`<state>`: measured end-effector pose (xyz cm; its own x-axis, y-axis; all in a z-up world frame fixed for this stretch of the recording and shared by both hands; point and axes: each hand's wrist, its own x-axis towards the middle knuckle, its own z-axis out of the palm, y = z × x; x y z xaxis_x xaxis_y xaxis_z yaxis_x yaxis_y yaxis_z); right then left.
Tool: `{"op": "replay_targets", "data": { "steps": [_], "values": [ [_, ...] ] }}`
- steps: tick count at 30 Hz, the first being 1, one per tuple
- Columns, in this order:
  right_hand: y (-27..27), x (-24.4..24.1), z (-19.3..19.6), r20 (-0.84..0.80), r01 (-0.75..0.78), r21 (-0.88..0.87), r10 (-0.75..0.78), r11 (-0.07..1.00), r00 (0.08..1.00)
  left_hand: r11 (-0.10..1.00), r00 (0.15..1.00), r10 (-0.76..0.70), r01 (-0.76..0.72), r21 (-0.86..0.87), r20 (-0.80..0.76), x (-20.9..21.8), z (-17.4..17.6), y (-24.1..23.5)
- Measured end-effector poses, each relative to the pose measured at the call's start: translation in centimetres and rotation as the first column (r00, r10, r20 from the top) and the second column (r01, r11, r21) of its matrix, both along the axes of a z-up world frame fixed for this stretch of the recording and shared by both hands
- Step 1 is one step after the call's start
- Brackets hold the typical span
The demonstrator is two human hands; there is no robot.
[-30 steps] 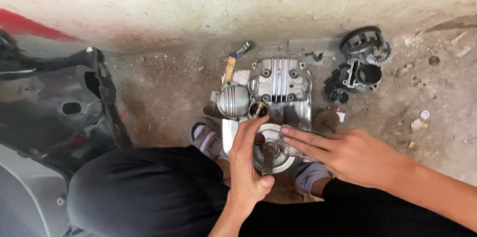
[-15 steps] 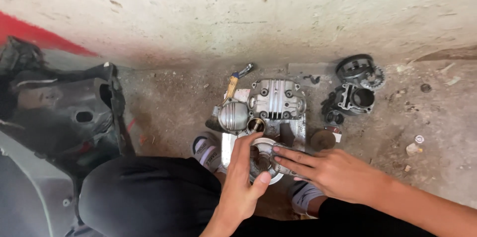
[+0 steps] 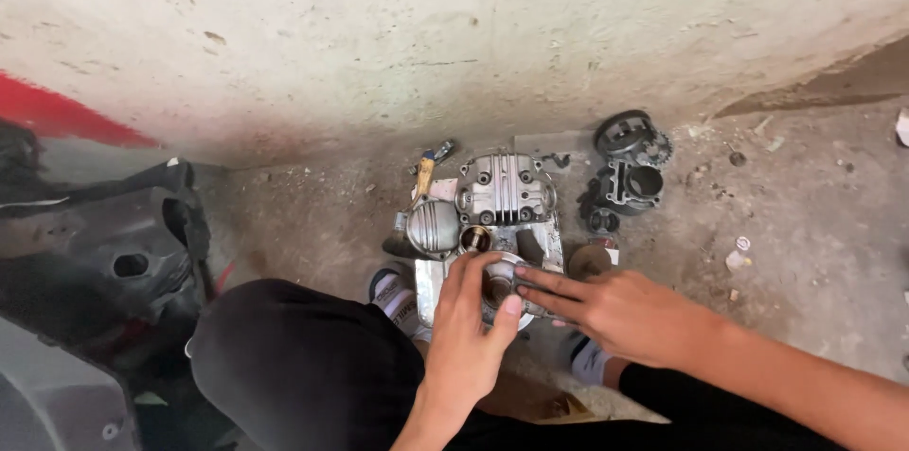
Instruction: The person sands a metallic motorcycle engine component with sandpaper while sitting on the floor.
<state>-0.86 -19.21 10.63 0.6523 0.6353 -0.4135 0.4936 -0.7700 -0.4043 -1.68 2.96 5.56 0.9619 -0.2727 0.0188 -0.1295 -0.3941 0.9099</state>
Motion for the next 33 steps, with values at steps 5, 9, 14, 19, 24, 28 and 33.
{"op": "replay_targets", "data": {
  "steps": [5, 9, 14, 19, 24, 28, 33],
  "values": [
    [0.5, 0.9, 0.0, 0.144, -0.075, 0.045, 0.068, 0.996, 0.987, 0.999, 1.0, 0.004, -0.003, -0.049, 0.031, -0.5, -0.8, 0.5],
    [0.6, 1.3, 0.6, 0.092, -0.074, -0.012, 0.075, 0.997, 0.993, 0.993, 0.995, 0.025, -0.014, -0.118, 0.096, -0.9, -1.2, 0.2],
    [0.3, 1.6, 0.2, 0.166, -0.167, -0.029, 0.169, 0.986, 0.972, 0.993, 0.999, 0.034, -0.032, -0.111, 0.02, -1.1, -0.7, 0.2],
    [-0.3, 2.6, -0.7, 0.066, -0.158, -0.002, 0.158, 0.987, 0.985, 0.984, 0.984, 0.049, -0.077, -0.16, -0.173, -0.8, -0.3, 0.1],
    [-0.7, 2.6, -1.5, 0.14, -0.226, 0.16, 0.205, 0.961, 0.969, 0.997, 0.969, -0.025, 0.005, -0.08, -0.247, -0.2, 0.8, 0.2],
    [-1.1, 3.4, -1.5, 0.041, -0.22, 0.13, 0.217, 0.967, 0.975, 0.996, 0.901, -0.018, 0.056, 0.076, -0.433, 2.0, 2.2, 0.5],
    [-1.1, 3.4, -0.9, -0.009, -0.179, 0.213, 0.185, 0.96, 0.983, 0.913, 0.752, -0.36, 0.405, -0.044, -0.552, 6.2, 2.5, 2.3]
  ]
}}
